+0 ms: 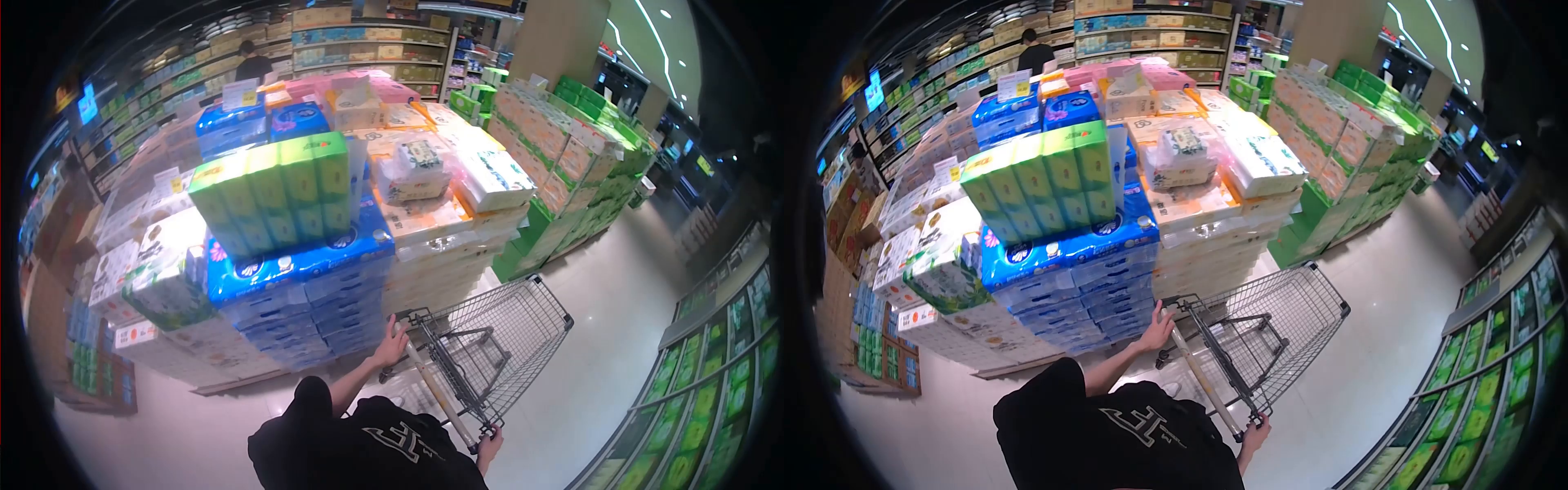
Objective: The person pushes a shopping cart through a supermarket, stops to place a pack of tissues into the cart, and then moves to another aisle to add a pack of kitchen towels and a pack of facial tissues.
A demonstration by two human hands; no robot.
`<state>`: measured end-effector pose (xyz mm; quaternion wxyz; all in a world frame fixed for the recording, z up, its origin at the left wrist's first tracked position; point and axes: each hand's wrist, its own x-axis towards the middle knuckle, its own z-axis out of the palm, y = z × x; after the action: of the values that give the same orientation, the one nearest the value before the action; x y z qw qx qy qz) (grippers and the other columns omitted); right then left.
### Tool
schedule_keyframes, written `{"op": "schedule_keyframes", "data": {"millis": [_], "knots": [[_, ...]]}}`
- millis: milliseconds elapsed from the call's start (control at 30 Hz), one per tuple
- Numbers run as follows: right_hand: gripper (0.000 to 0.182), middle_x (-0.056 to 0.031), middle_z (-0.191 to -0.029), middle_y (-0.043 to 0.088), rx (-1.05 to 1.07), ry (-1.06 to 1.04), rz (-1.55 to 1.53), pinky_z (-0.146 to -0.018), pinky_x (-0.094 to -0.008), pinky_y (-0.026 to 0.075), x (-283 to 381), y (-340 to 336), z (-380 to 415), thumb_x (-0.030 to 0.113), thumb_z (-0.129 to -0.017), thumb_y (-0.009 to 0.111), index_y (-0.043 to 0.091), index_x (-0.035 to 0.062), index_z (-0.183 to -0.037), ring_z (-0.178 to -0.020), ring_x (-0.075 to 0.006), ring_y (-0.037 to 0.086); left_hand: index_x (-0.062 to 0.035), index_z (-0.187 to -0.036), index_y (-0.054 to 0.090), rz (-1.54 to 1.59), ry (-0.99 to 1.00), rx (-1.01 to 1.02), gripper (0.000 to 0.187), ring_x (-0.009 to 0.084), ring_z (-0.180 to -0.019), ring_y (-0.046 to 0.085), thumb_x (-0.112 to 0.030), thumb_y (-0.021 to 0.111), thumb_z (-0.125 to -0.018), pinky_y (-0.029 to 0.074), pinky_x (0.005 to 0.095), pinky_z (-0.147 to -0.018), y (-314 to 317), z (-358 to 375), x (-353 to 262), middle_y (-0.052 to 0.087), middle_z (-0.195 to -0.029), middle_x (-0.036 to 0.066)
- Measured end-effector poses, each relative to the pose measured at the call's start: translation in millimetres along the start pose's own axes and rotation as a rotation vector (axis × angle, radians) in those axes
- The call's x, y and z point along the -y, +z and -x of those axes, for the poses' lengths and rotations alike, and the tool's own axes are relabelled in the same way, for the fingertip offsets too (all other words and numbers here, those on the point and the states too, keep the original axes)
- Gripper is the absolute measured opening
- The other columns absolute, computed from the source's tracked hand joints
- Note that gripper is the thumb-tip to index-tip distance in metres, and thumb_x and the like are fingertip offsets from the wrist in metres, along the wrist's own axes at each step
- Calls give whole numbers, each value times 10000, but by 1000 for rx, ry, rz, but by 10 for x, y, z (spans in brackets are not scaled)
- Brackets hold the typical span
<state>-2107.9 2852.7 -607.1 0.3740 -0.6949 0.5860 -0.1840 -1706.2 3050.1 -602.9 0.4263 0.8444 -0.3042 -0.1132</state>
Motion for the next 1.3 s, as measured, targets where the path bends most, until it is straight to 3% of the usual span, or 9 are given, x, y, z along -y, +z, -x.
{"op": "schedule_keyframes", "data": {"millis": [100,167,200,533,667,900,1100,1200,1300], "knots": [[427,-120,-1008,563,-59,-20,94,-779,-424,491,4,34,-111,34,-767,594,645,178,-1166,-882,-271,601,-191,-1372,497,-23,-180,150,438,527,-1349,326,-404,479,-989,360,559,-1083,-247,-127,-390,98,-1575,255],[368,-101,-976,575,-59,59,66,-774,-424,494,242,0,-101,63,-819,602,646,178,-1166,-881,-261,611,-167,-1276,586,-685,99,-27,411,538,-1358,283,-418,524,-957,333,608,-1068,-244,-222,-364,269,-1504,265],[328,-97,-968,578,-60,109,39,-774,-424,497,341,-7,-103,86,-850,600,646,175,-1162,-880,-257,617,-137,-1173,641,-613,203,-74,367,549,-1357,244,-401,569,-928,309,631,-1056,-225,-322,-326,393,-1383,296],[198,-99,-1048,614,-80,61,355,-764,-473,514,628,-9,-500,126,-900,530,629,182,-1062,-982,-329,633,-86,-1108,643,-246,163,127,403,468,-1236,446,-398,702,-859,456,447,-990,-394,-890,-402,403,-1287,310],[218,-108,-1020,614,-129,-25,359,-721,-460,506,513,56,-675,89,-893,515,624,155,-1070,-885,-298,650,-89,-1108,645,-180,189,71,383,477,-1243,441,-370,717,-857,448,460,-1001,-228,-969,-354,375,-1331,316],[299,-163,-1178,532,-37,-1,310,-851,-469,510,754,-30,-872,30,-850,519,606,122,-1121,-1065,-359,588,-84,-1099,667,-185,161,28,355,490,-1285,416,-337,717,-854,414,489,-1043,-106,-1175,-458,369,-1398,313],[215,-200,-1327,461,51,-268,426,-1016,-470,436,939,-46,-1118,132,-876,599,646,96,-1083,-1224,-392,474,-142,-1095,691,-268,119,138,309,503,-1392,253,-331,703,-850,293,546,-1130,39,-1366,-505,466,-1384,215],[279,-190,-1304,503,-152,-556,713,-1034,-481,403,1053,101,-1271,275,-913,623,658,72,-1102,-1214,-383,486,-143,-1109,691,-294,157,109,342,493,-1395,250,-394,659,-878,296,549,-1130,129,-1415,-472,486,-1371,191],[313,-171,-1263,543,191,-491,430,-1009,-475,411,1169,219,-1401,291,-921,609,647,71,-1140,-1160,-378,528,-130,-1121,692,-420,201,129,390,486,-1393,258,-444,613,-905,306,546,-1125,182,-1434,-457,503,-1366,168]]}}
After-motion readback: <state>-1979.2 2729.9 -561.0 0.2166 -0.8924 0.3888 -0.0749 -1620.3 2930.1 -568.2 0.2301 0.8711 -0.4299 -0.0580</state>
